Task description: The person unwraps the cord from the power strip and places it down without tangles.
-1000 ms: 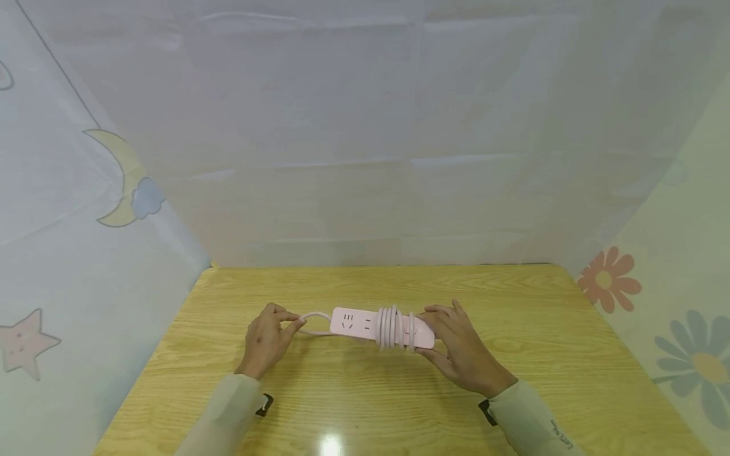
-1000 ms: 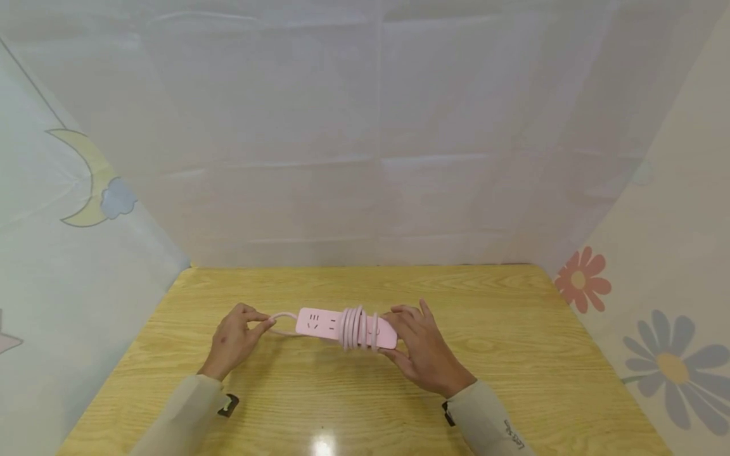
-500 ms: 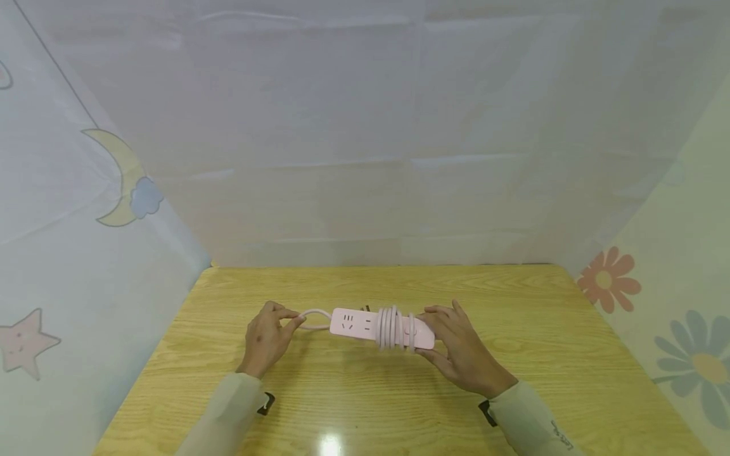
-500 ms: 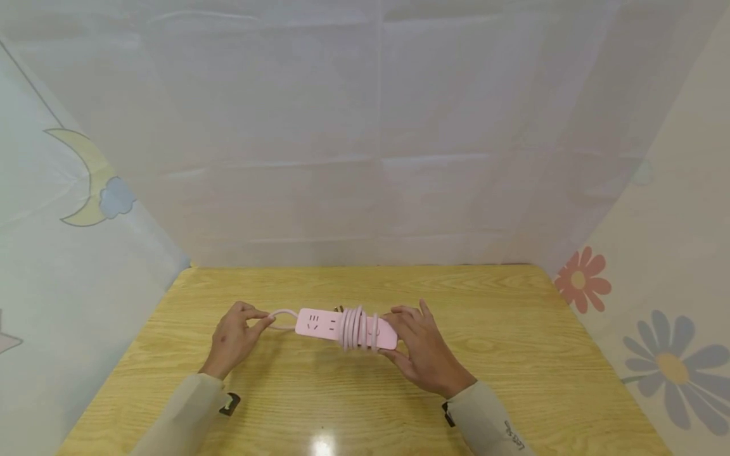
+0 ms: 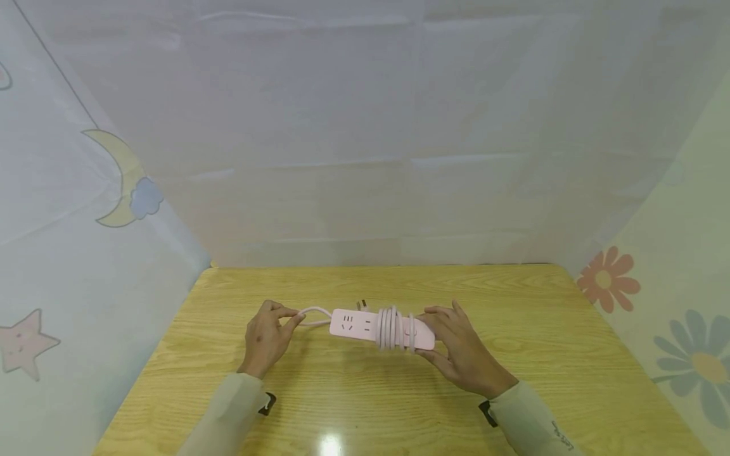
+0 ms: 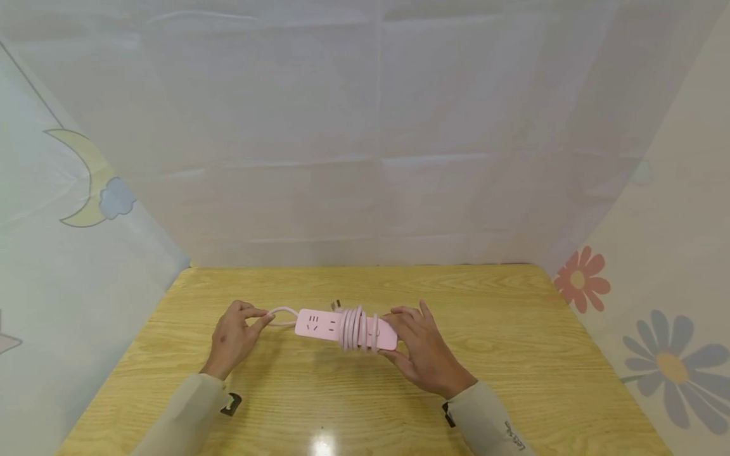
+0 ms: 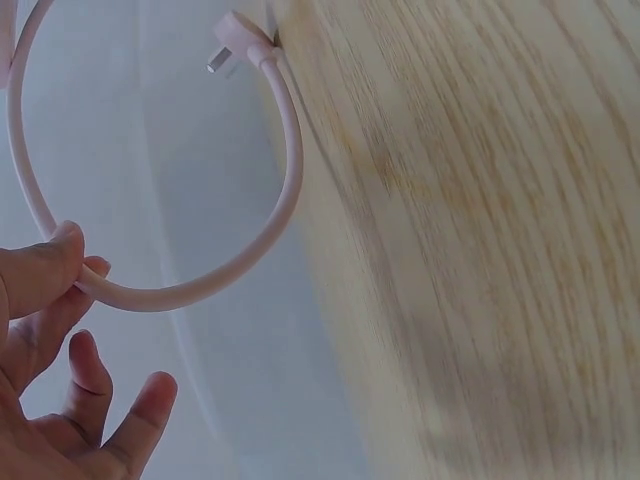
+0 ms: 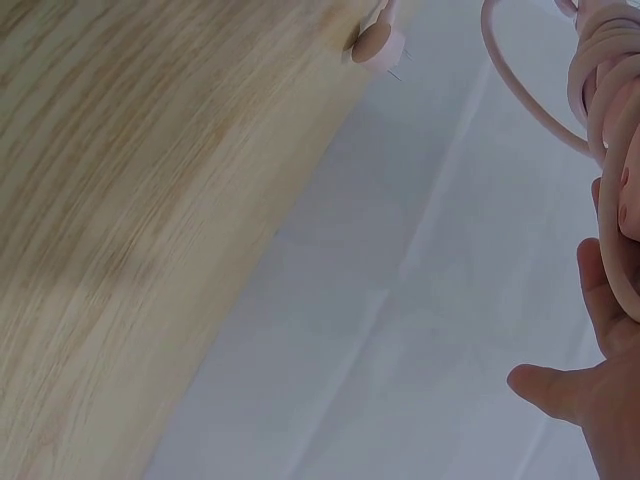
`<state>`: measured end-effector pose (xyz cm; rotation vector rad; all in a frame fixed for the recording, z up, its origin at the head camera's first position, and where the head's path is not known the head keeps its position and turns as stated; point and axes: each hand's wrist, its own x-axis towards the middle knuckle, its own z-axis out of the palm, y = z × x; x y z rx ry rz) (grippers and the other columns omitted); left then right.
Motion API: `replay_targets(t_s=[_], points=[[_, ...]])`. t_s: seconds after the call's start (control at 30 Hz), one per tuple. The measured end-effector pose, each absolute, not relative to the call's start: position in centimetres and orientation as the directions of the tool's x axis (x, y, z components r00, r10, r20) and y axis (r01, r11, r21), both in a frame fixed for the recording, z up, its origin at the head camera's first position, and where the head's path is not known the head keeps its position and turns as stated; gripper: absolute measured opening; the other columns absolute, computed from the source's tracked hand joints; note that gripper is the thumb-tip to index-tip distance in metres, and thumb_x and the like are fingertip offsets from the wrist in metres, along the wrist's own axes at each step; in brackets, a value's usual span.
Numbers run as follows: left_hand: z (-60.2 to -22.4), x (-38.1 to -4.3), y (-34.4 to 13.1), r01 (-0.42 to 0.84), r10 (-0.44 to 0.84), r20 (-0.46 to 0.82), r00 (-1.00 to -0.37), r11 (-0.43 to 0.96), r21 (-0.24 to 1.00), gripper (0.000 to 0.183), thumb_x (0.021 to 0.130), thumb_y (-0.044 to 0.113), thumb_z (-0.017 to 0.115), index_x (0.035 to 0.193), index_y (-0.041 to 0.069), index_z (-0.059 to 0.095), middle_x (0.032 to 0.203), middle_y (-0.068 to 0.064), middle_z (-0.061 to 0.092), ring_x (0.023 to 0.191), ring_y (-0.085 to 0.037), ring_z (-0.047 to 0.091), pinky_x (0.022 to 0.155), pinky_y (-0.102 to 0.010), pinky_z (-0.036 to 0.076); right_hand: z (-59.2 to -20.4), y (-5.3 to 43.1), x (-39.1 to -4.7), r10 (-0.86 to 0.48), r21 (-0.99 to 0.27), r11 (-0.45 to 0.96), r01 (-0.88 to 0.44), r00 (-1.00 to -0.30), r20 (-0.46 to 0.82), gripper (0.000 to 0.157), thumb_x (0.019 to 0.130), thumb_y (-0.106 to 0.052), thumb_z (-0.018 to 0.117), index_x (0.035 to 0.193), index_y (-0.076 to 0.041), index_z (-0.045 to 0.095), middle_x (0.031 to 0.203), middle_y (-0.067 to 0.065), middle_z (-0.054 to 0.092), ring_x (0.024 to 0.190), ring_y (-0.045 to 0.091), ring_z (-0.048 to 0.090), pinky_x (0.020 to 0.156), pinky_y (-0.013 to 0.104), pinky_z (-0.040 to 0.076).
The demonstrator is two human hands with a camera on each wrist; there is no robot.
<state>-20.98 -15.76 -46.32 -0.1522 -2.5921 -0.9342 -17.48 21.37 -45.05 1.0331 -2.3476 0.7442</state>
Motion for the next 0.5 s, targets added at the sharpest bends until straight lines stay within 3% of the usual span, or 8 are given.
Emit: replay_targets(t_s=[0.5], points=[[-46.03, -21.13, -15.52, 0.169, -0.078, 0.355, -0.931, 0.772, 0.613, 0.023, 0.091, 0.026, 0.076, 0.100, 0.004, 0.079, 0.101, -0.010, 0.059, 0.061, -0.014, 0.052, 0.063, -0.039, 0.043, -44.91, 21.48, -17.54, -0.525, -0.306, 0.552, -0.776, -0.608, 0.595, 0.044, 0.096, -0.030, 0.068, 0.134, -0.013, 0.057, 0.126, 0.003, 0.063, 0.122, 0.035, 0.053, 0.105, 0.076, 0.015]])
